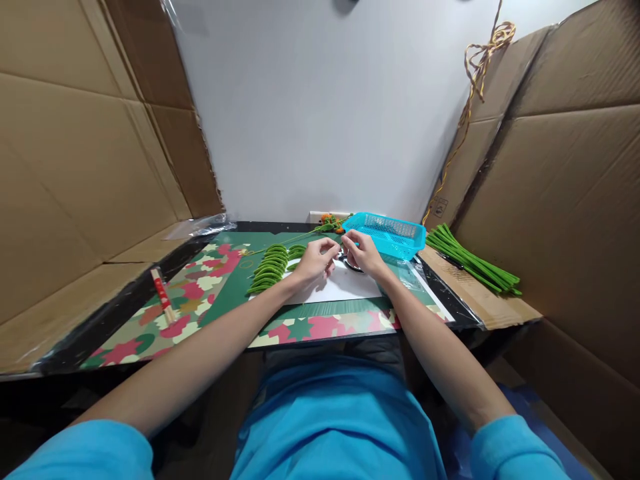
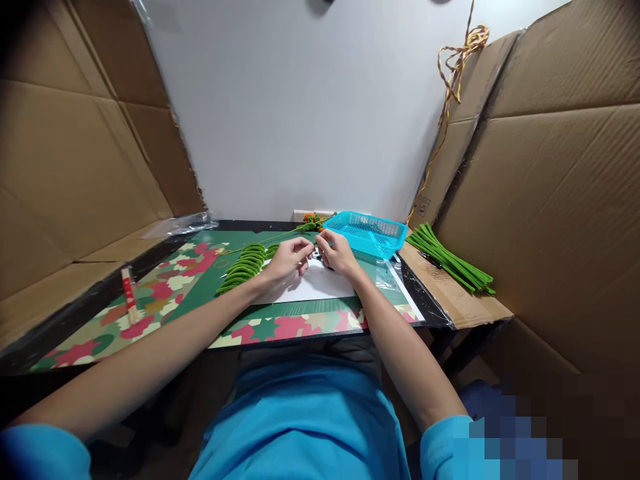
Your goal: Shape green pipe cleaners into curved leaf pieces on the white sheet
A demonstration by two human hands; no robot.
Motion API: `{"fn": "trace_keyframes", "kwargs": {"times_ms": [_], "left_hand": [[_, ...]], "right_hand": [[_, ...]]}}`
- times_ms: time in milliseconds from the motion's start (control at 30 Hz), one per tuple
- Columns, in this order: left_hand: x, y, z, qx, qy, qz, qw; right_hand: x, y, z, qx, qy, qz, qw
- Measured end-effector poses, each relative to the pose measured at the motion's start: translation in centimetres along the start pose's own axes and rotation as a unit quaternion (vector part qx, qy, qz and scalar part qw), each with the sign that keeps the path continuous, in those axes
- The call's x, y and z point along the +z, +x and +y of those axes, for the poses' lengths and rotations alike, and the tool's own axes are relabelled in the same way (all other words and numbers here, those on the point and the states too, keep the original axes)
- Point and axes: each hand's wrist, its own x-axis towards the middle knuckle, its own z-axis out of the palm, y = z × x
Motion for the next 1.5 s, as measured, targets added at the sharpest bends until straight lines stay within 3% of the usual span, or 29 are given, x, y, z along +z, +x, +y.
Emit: {"fn": "trace_keyframes", "kwargs": {"times_ms": [100, 333, 533, 667, 867, 967, 1067, 1167, 1267, 1367, 1500], "left_hand": [[0.1, -0.2, 0.1, -0.035, -0.073, -0.003, 0.997], [0.2, -0.1, 0.1, -0.036, -0.070, 0.007, 0.997], [-0.1, -0.2, 0.5, -0.165, -0.211, -0.030, 0.963], [-0.2, -0.5, 0.8, -0.148, -0.259, -0.044, 0.953], [0.0, -0.4, 0.7, -0.126, -0.237, -0.039, 0.963], [-0.1, -0.1, 0.2, -0.090, -0.175, -0.022, 0.980], [-0.6, 0.1, 0.1, 0.031, 0.017, -0.006, 0.999], [-1.3, 0.0, 0.3, 0.200, 0.241, 0.006, 0.949], [-1.5, -0.1, 0.6, 0.262, 0.323, 0.023, 0.909], [-1.1, -0.3, 0.4, 0.205, 0.274, 0.037, 0.939], [-0.5, -0.2, -0.2, 0.040, 0.079, 0.009, 0.996]], "right_hand": [[0.2, 0.0, 0.3, 0.013, 0.031, -0.014, 0.999], [0.4, 0.1, 0.3, 0.049, 0.091, -0.034, 0.994], [0.5, -0.1, 0.3, -0.018, 0.006, -0.009, 1.000], [0.6, -0.2, 0.2, -0.030, -0.047, -0.001, 0.998], [0.6, -0.1, 0.1, -0.056, -0.124, 0.024, 0.990], [0.6, 0.0, -0.1, -0.043, -0.117, 0.036, 0.992], [0.7, -0.1, -0.5, 0.007, -0.029, 0.026, 0.999], [0.9, -0.2, -1.0, 0.064, 0.095, 0.002, 0.993], [1.0, -0.2, -1.2, 0.094, 0.171, -0.006, 0.981], [1.0, -0.1, -1.0, 0.089, 0.149, 0.008, 0.985], [1.0, -0.1, -0.5, 0.003, 0.010, 0.020, 1.000]]}}
